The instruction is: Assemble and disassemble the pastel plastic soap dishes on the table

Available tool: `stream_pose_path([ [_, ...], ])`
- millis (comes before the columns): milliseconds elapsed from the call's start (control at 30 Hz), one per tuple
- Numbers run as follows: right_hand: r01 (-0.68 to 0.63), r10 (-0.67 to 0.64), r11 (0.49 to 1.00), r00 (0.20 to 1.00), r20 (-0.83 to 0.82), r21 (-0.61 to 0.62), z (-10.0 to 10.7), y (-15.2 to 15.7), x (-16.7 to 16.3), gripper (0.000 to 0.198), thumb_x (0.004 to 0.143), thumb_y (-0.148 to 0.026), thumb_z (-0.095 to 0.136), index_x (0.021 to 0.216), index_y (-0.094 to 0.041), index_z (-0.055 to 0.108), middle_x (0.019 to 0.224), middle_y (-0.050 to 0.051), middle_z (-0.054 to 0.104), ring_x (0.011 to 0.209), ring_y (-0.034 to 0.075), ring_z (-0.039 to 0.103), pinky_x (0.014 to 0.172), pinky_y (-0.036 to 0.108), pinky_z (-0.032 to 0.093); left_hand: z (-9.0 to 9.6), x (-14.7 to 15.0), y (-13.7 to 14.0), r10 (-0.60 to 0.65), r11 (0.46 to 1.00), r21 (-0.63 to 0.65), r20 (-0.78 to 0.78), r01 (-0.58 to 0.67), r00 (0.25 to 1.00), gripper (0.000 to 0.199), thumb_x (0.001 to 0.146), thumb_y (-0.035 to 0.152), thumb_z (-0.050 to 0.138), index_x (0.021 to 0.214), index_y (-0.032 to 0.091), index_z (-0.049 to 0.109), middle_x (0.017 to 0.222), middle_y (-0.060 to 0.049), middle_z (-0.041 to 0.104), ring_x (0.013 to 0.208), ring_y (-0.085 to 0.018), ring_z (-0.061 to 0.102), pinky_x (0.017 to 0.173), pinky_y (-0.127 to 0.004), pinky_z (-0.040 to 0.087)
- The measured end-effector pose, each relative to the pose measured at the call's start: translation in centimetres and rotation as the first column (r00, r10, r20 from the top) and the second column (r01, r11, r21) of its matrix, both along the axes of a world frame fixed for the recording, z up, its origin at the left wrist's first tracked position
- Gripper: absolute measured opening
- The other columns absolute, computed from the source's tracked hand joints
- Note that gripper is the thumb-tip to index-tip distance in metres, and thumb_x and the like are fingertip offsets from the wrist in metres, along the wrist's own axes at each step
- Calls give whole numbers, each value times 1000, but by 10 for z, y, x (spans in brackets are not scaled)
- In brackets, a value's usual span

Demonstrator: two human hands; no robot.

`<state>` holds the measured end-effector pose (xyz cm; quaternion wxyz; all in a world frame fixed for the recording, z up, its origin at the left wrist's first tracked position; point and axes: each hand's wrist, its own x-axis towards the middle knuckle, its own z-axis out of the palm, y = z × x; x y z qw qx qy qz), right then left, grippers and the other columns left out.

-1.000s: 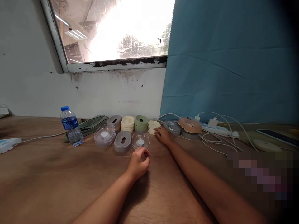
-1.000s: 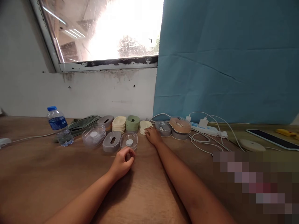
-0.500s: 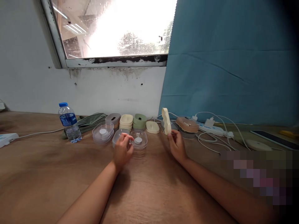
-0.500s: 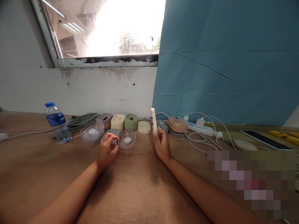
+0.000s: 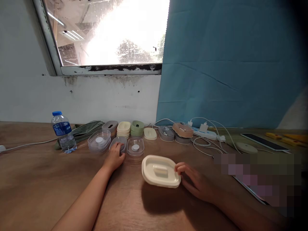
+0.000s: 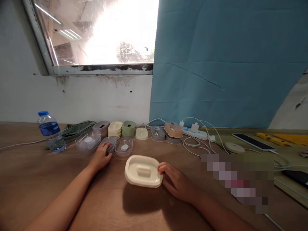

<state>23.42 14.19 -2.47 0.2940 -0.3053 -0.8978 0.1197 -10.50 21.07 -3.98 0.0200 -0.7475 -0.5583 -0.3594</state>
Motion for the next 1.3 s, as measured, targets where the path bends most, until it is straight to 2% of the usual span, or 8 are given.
stream_pose_path([
  [167,19,-15,999,996,86,-49,-4,5,-6,25,74,-7,40,92,-23,47,94,5,56,82,16,55,72,27,47,-1,-4,2,-33,992,-127,-48,26,998,32,75,22,52,104,14,58,106,-13,61,101,-27,55,91,-41,42],
  [300,28,-21,997,995,95,-70,-5,8,-3,30,75,-5,39,98,-23,49,97,4,58,86,16,56,76,27,47,-1,-6,3,-38,990,-136,-27,34,999,28,79,26,49,101,15,61,101,-12,64,98,-26,58,88,-39,43],
  [567,-9,12,999,999,51,-44,2,7,-2,27,80,-10,41,102,-23,51,104,5,56,92,15,56,81,27,47,5,3,1,60,990,115,190,-82,980,33,84,36,43,103,13,58,101,-12,62,96,-24,58,85,-37,44],
  [733,39,-40,996,999,15,75,4,8,0,28,81,-13,43,106,-23,51,107,7,55,99,18,54,87,31,46,19,22,-20,27,943,321,183,-85,983,31,87,32,42,111,15,53,104,-11,59,100,-22,53,88,-36,40],
  [867,118,-107,972,992,-64,202,2,8,3,33,81,-15,46,113,-22,45,111,9,51,104,20,51,88,35,47,25,41,-39,-188,911,373,-11,179,982,28,85,24,47,112,20,53,103,-6,62,102,-21,51,92,-37,33],
  [1033,116,-94,959,991,-97,259,0,6,5,46,78,-16,50,122,-23,36,122,12,42,115,23,43,93,40,43,29,57,-53,-610,761,124,-196,636,768,30,86,19,49,114,24,54,105,-3,64,101,-17,52,91,-33,30],
  [1133,57,-46,967,998,-48,250,3,4,4,50,75,-16,53,122,-23,38,124,11,41,116,24,42,95,40,41,30,61,-55,-706,698,3,-166,716,689,29,86,20,49,114,24,55,107,-3,64,101,-16,52,92,-33,30],
  [1300,-10,2,988,999,51,152,6,2,1,51,70,-18,58,119,-22,45,129,11,38,119,25,39,98,39,38,32,60,-54,-754,656,-117,-54,745,655,27,81,24,55,107,25,62,99,-4,68,94,-18,56,89,-34,33],
])
